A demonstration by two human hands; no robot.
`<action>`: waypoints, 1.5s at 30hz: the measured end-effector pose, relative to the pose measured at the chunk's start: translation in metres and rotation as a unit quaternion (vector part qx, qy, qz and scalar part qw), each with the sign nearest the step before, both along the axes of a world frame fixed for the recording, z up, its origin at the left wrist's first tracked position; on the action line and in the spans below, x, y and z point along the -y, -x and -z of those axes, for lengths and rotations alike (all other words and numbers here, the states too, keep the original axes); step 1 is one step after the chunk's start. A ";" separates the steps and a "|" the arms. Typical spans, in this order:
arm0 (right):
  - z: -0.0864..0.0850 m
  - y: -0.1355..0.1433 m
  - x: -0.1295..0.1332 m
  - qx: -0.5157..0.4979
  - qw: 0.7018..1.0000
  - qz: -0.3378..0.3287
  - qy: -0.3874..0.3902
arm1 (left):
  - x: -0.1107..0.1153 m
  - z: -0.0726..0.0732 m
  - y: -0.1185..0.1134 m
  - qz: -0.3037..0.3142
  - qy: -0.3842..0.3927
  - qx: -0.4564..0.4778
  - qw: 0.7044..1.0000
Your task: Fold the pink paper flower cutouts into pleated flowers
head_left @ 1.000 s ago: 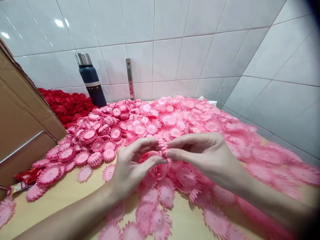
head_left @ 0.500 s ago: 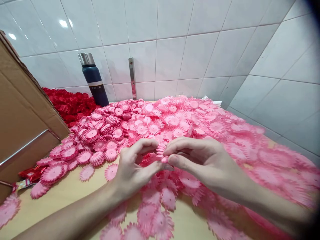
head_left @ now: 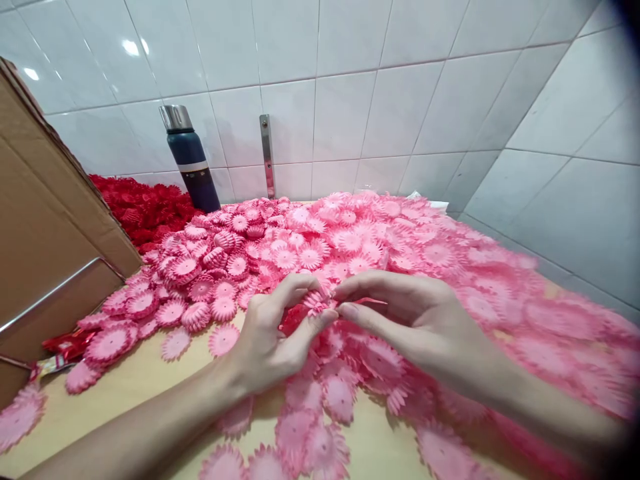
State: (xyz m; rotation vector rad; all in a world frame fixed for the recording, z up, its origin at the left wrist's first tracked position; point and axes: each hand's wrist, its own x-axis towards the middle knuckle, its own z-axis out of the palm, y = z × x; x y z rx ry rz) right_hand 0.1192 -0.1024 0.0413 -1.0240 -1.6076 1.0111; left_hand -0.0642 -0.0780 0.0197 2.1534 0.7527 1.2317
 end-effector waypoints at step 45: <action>0.000 -0.002 0.006 0.021 0.999 -0.010 -0.037 | 0.001 0.009 -0.002 0.064 0.105 0.094 0.988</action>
